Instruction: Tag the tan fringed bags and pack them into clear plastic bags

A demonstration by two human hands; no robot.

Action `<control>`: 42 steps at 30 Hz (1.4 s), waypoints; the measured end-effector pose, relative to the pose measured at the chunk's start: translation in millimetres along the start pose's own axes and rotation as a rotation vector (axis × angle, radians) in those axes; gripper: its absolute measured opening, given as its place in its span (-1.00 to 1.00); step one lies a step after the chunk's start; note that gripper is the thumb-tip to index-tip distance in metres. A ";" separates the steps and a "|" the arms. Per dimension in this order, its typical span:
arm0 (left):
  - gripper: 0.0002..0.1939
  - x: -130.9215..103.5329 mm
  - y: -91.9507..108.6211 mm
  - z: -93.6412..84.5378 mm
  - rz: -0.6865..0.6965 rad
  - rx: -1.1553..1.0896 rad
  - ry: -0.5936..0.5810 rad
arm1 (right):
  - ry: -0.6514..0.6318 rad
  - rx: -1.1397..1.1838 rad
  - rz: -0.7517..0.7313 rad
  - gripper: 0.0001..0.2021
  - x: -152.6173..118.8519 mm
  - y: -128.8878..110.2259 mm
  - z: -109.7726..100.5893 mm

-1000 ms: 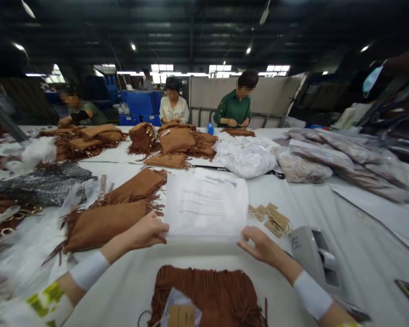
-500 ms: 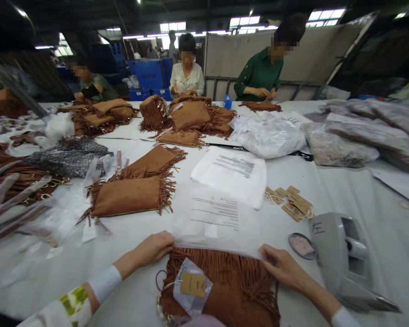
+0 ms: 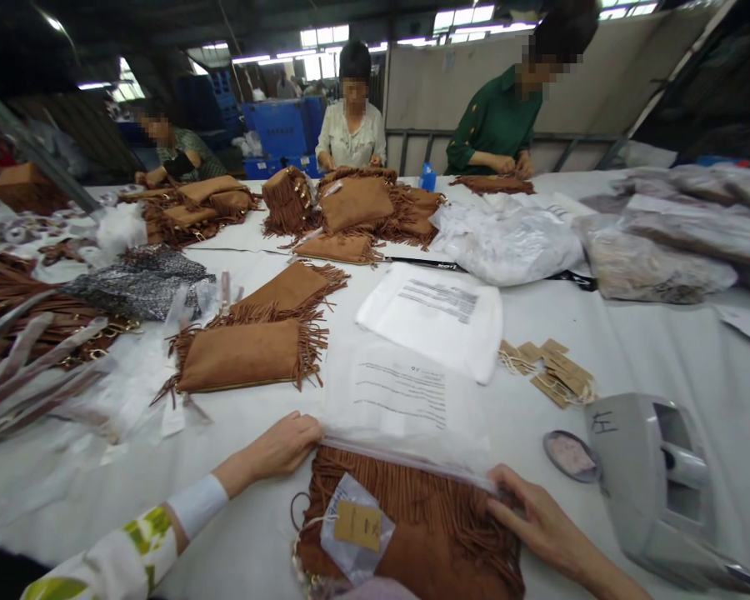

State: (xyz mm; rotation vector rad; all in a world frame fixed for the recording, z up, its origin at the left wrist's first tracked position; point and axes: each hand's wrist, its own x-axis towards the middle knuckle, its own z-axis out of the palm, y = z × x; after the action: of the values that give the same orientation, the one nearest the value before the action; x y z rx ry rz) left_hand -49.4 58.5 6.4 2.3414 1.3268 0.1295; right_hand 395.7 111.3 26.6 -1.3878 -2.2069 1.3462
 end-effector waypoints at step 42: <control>-0.74 -93.4 44.8 63.2 -0.060 -0.336 -0.070 | -0.017 -0.069 -0.095 -0.85 -85.1 -1.5 20.5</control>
State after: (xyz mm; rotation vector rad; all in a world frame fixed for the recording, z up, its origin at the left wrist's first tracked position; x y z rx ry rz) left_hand -45.3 -60.1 -18.9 2.0057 1.2336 0.2311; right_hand 428.5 31.1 39.6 -1.2809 -2.3196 1.2658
